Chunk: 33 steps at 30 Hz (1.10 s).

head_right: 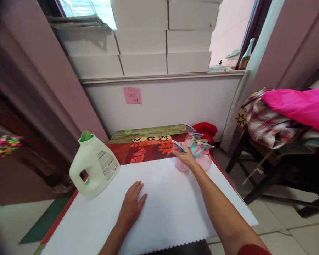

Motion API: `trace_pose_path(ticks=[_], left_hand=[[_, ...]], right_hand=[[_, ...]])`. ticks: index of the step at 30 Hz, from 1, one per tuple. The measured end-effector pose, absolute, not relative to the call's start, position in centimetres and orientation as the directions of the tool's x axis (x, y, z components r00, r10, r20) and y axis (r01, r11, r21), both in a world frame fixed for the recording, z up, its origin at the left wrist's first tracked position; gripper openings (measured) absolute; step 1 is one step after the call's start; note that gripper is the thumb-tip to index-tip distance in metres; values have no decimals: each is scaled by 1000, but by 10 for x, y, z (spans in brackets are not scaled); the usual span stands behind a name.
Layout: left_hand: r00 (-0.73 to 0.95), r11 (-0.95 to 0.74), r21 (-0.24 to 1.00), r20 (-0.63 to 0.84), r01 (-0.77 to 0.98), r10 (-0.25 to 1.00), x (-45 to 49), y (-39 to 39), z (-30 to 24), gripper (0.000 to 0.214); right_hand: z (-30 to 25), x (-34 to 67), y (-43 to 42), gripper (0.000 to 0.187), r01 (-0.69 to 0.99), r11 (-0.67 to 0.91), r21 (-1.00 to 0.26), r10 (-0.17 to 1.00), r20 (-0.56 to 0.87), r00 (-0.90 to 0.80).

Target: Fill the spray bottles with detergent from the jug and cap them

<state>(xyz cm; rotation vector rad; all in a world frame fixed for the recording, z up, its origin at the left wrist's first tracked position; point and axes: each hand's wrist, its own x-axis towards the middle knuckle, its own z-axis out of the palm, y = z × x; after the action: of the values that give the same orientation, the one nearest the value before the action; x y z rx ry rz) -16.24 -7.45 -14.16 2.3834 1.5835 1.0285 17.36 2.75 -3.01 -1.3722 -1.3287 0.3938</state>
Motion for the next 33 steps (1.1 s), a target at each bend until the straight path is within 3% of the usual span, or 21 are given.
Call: trace_pose_path(ticks=[3,7,9,15,18,21,25,30,33], left_hand=[[226,-441,440,459,782,859,-161,-77,-140,42],[227,-442,433,463,786,857,-160,-78,-140,42],[227,-445,421,473,790,851,-160,-78,-141,42],[228,-447,413,480,793,847,-159,-79,-143,42],[223,-439,425,468,792,855,-160,-79,-141,42],[214,-430,441,458,788,863,-159,-79,-139,41],[210,-426,446,455,787,865,-159,-81,-137,42],[208,-411,443,438,797,874,-158,-84,-134,40],[201,-406,445,439,798,876,-158,-86,-132,39]], right_hand=[[-24,168,25,59,255,266,-930,922,323,215],[-21,146,12,51,76,258,-963,891,268,366],[-25,130,4,46,115,264,-957,864,288,413],[-33,113,-10,48,154,221,-963,921,258,293],[-22,127,-12,54,108,161,-981,976,175,132],[-9,142,-11,46,107,88,-990,993,79,-87],[-3,146,-6,40,121,196,-973,959,164,-231],[7,134,-7,42,182,153,-971,973,116,-200],[25,124,-9,41,126,178,-976,972,155,-178]])
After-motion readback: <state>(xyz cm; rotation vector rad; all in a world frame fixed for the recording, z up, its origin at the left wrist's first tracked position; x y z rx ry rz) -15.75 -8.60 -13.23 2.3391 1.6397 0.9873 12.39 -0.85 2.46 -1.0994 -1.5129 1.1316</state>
